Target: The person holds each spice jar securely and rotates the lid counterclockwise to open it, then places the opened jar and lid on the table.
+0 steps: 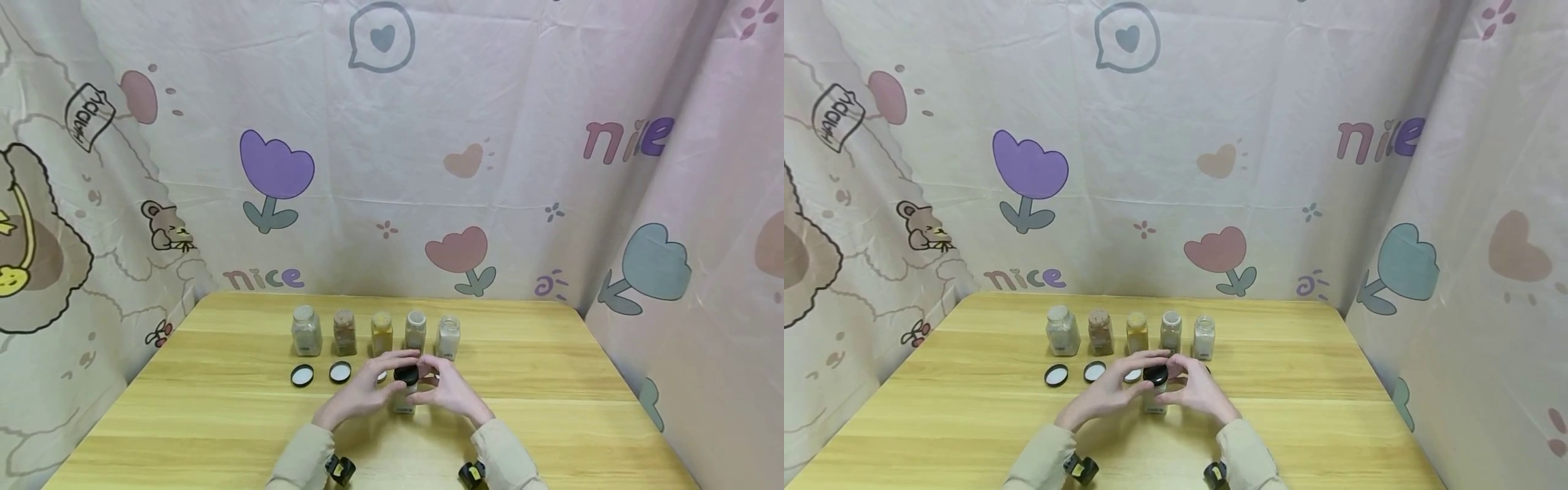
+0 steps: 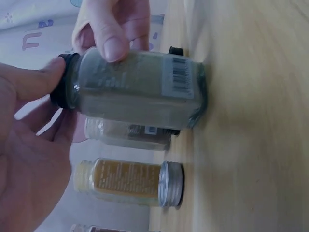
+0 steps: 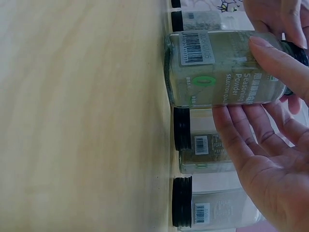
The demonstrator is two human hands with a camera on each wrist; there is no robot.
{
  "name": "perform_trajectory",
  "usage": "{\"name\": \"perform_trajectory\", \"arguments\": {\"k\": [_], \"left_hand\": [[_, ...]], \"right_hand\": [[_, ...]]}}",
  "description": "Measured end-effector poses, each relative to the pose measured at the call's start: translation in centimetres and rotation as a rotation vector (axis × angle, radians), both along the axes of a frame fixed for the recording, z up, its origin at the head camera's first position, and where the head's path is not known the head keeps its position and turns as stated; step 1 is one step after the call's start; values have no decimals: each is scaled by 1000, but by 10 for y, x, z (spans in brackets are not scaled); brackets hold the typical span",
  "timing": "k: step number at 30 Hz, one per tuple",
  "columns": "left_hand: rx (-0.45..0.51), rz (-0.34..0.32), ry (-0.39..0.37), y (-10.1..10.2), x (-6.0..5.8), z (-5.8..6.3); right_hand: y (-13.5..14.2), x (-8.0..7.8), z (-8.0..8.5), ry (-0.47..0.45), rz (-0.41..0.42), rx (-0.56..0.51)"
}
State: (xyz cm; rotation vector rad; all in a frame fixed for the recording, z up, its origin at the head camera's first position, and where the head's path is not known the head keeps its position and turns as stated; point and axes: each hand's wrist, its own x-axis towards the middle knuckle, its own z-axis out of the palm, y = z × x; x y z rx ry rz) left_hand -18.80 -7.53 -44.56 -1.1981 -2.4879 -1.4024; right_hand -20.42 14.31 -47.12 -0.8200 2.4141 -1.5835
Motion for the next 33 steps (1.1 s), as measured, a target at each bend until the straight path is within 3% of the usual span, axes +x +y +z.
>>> {"name": "perform_trajectory", "arguments": {"k": [4,11,17,20,25,29,33], "left_hand": [[-25,-30,-15,-2,0,2],[2,57,69,2,-2,-2],[30,146,63,6,1,-2],[22,158,81,6,2,-3],[1,106,107,3,1,-3],[-37,24,61,0,1,0],[-87,-17,53,-2,1,2]], "right_hand": [[0,0,0,-12,4,-8],[0,0,2,-21,-13,6],[-1,0,1,-9,-9,6],[0,0,1,-7,-4,3],[0,0,1,-9,-5,2],[0,0,1,-13,-4,-8],[0,1,2,-19,5,-13]]}}
